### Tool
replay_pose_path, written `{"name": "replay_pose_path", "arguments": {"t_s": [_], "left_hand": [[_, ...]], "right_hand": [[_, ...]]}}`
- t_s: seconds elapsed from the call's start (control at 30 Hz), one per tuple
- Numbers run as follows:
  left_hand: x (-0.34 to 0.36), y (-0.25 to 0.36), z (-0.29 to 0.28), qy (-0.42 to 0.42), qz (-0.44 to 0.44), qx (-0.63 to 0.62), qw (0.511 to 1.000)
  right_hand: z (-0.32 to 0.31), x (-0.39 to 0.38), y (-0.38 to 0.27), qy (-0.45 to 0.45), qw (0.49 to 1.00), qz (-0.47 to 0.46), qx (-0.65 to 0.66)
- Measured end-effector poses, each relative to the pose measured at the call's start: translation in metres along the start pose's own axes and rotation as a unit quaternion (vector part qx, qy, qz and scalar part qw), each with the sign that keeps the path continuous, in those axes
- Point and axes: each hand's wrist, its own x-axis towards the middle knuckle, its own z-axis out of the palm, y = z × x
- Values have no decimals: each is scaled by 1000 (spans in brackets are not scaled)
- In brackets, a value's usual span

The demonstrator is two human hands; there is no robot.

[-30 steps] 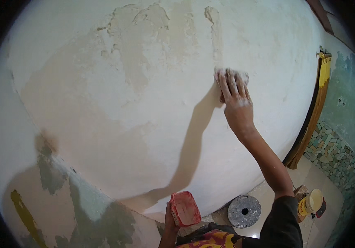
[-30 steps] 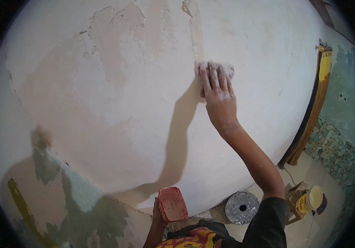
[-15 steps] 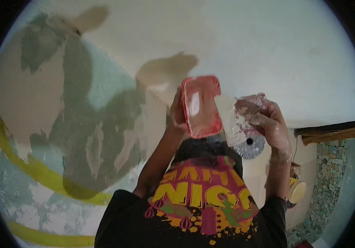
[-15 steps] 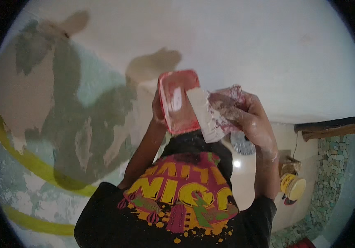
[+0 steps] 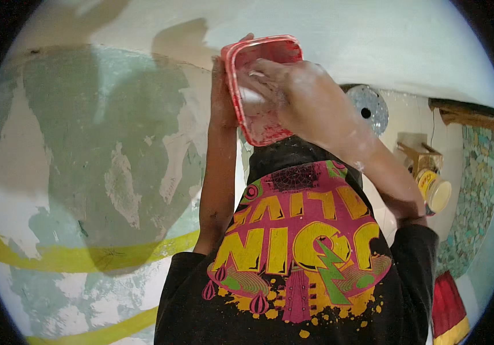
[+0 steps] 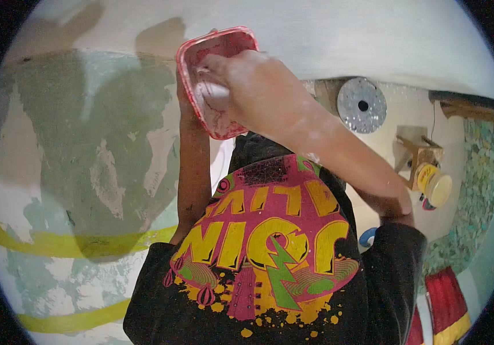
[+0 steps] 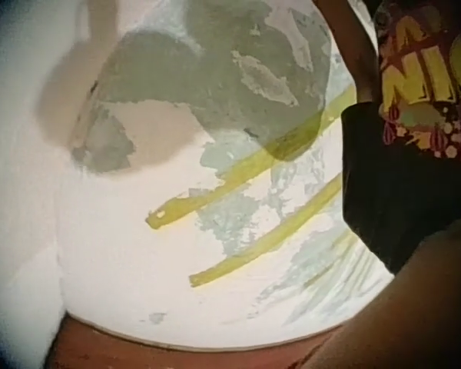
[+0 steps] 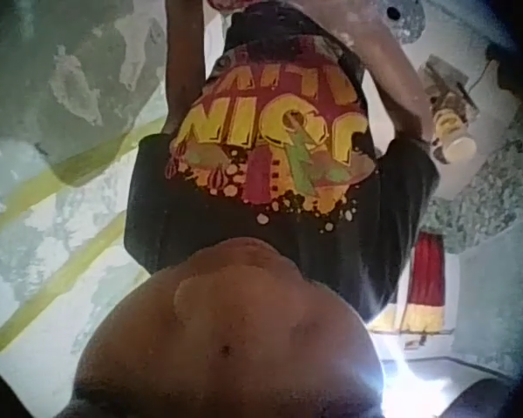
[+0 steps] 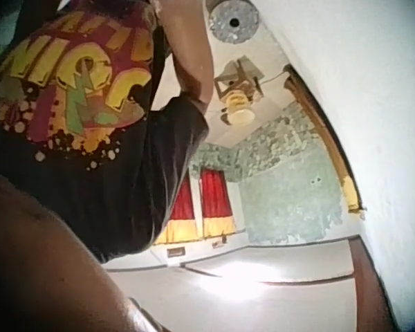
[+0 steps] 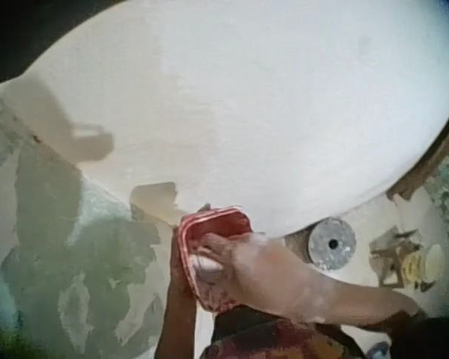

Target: Applying and smoothing plaster on a wall surface using a spatula.

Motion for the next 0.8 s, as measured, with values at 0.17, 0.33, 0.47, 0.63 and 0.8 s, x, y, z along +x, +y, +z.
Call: {"name": "replay_pose_path", "arguments": {"t_s": [0.17,0.33,0.47,0.63,0.8], "left_hand": [[-2,8,-11,6,-132,-11,991],[0,10,-9,-1,-57,31,998],[4,13,-7,-11,16,58,998],[8,4,-31,-8,23,113,993],[14,-2,-36,-31,-6,132,991]], "right_hand": [[-1,14,0,-58,992,-90,-63],[-14,33,-12,-106,993,-50,12],[-11,28,-7,-238,971,18,8],[-7,38,0,-316,943,99,25],[-1,40,25,-383,882,230,147]]}}
